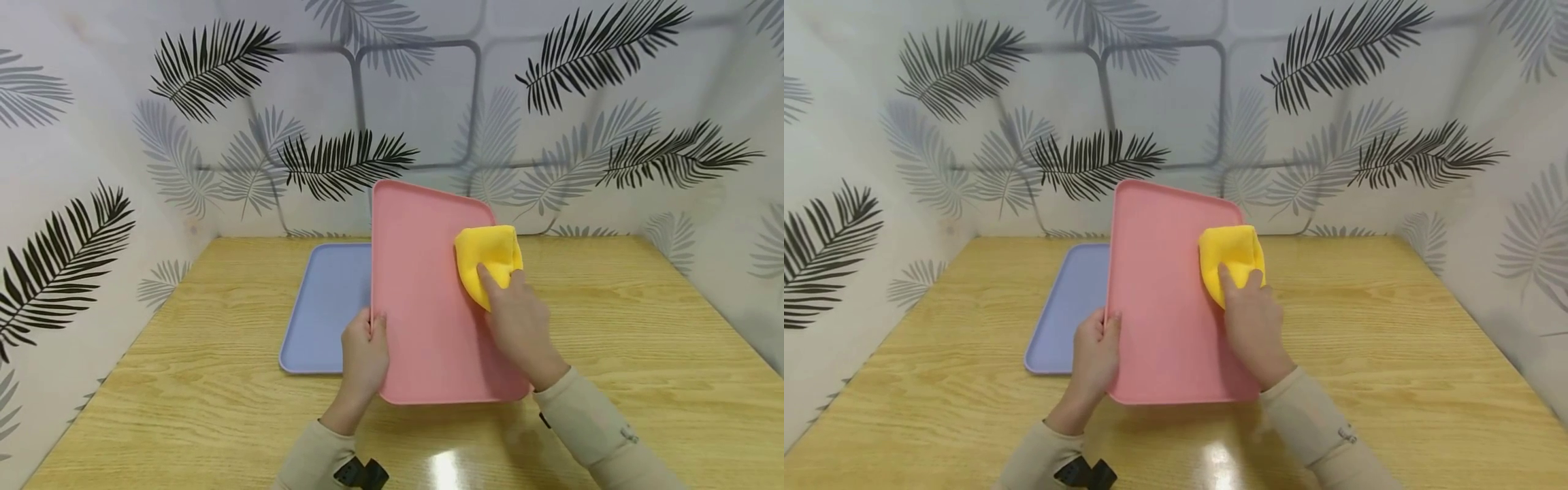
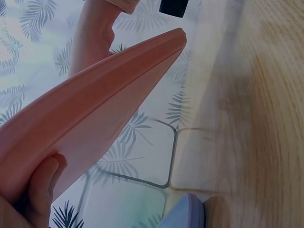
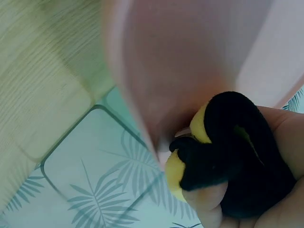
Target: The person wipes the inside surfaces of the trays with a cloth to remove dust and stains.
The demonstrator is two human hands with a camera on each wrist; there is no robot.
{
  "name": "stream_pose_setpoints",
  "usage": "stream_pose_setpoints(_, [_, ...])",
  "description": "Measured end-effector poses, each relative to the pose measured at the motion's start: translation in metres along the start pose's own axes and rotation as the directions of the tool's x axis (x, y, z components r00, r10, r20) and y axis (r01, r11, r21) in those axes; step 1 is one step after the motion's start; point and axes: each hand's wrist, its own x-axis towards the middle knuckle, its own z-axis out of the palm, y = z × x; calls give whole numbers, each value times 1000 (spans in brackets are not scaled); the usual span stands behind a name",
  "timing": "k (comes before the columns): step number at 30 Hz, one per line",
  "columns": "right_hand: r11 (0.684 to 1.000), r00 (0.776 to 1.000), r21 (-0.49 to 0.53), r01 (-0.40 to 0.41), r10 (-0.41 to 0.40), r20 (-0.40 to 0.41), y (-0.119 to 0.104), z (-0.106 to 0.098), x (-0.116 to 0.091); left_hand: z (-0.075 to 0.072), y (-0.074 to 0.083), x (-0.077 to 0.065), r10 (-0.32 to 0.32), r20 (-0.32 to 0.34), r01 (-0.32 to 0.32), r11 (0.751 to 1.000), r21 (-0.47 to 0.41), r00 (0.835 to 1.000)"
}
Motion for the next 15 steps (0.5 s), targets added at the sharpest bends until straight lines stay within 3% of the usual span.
stream_pose_setpoints(9, [993, 987, -86, -80, 91, 131, 3, -4, 2, -3, 2, 0, -21, 26, 21, 1000, -8, 999])
stream_pose_setpoints(15, [995, 990, -86, -56, 66, 123, 1, -4, 1, -3, 1, 0, -17, 14, 17, 1000, 11, 1000])
